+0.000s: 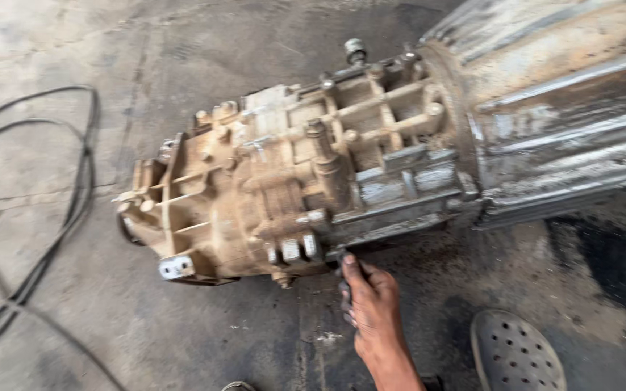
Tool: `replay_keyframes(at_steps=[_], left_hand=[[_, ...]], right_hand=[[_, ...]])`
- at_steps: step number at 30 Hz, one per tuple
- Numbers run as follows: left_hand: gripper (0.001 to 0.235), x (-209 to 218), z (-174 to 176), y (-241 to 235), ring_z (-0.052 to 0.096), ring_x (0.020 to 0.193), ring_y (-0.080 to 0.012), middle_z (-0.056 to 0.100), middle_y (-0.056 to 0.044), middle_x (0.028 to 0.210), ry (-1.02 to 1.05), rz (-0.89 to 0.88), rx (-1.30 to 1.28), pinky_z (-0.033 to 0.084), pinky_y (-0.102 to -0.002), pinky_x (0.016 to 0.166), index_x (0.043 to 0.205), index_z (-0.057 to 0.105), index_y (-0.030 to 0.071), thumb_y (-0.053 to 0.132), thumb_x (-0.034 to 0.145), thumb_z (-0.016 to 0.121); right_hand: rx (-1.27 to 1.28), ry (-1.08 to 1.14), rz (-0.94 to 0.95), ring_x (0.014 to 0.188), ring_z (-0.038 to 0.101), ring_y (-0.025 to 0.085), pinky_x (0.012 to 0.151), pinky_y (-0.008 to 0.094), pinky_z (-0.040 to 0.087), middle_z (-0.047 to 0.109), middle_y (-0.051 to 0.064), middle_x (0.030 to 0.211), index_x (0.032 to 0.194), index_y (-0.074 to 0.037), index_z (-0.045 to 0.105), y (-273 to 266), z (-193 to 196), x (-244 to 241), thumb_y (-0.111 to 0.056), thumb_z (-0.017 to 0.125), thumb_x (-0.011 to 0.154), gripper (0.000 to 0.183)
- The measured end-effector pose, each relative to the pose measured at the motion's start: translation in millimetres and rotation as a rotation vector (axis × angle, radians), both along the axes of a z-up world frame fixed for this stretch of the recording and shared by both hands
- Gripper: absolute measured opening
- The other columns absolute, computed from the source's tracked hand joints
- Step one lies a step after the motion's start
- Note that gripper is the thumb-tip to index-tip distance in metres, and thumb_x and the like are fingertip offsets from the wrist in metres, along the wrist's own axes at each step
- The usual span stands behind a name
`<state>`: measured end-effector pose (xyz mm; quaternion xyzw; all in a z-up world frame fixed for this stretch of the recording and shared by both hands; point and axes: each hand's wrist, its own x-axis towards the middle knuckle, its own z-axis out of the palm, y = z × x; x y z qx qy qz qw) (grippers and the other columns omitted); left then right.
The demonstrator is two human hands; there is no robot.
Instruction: The person uses a metal scraper to remove dirt and grime from the surface of a large mechanical component, likely a transmission or differential, resting on a concrete floor. The person systematically scrapes various sections of the component's exterior.
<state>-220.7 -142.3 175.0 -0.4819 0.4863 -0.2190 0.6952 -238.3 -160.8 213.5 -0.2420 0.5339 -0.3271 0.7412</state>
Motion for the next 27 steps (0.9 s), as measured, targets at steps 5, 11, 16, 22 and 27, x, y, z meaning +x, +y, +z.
replay_keyframes(at_steps=[5,11,16,22,27], left_hand=[[0.027,4.7,-11.4,9.2,0.047,0.037,-0.0062,0.059,0.006,0.054,-0.111,-0.062,-0.004,0.033,-0.021,0.036,0.08,0.07,0.019,0.029,0.104,0.063],[0.028,7.1,-3.9,7.0,0.051,0.049,-0.0095,0.06,0.004,0.064,0.059,-0.114,-0.149,0.041,-0.023,0.05,0.086,0.069,0.017,0.027,0.108,0.056],[0.03,-12.0,-0.1,-3.4,0.054,0.059,-0.0123,0.061,0.003,0.072,0.357,-0.193,-0.254,0.047,-0.025,0.062,0.09,0.068,0.015,0.026,0.111,0.05],[0.028,-6.7,4.5,3.4,0.061,0.064,-0.0142,0.065,-0.001,0.076,0.276,-0.26,-0.29,0.052,-0.025,0.067,0.095,0.067,0.011,0.023,0.111,0.047],[0.015,-0.7,11.4,2.8,0.072,0.053,-0.0139,0.075,-0.01,0.069,0.173,-0.351,-0.388,0.056,-0.02,0.045,0.1,0.068,0.002,0.016,0.101,0.061]], right_hand=[[0.005,-0.035,0.04,0.037,0.043,0.008,0.033,0.026,0.032,0.053,0.0,0.054,0.071,-0.01,0.064,14.0,0.6,18.2,-0.033,0.071,0.094,0.033],[-0.185,-0.076,-0.256,0.041,0.046,0.007,0.033,0.026,0.035,0.052,-0.003,0.059,0.077,-0.013,0.058,-20.0,15.8,-30.3,-0.04,0.066,0.1,0.037],[-0.103,0.08,-0.199,0.049,0.054,0.005,0.043,0.026,0.042,0.057,-0.004,0.064,0.093,-0.01,0.066,-15.0,-9.9,-25.3,-0.046,0.053,0.102,0.039],[-0.4,0.54,0.169,0.05,0.06,0.012,0.047,0.033,0.045,0.061,0.004,0.062,0.098,-0.008,0.068,20.9,-3.7,5.2,-0.037,0.053,0.105,0.033],[-0.442,0.493,0.035,0.056,0.076,0.015,0.047,0.032,0.063,0.075,0.007,0.071,0.099,-0.006,0.066,15.4,8.6,8.8,-0.021,0.056,0.098,0.018]])
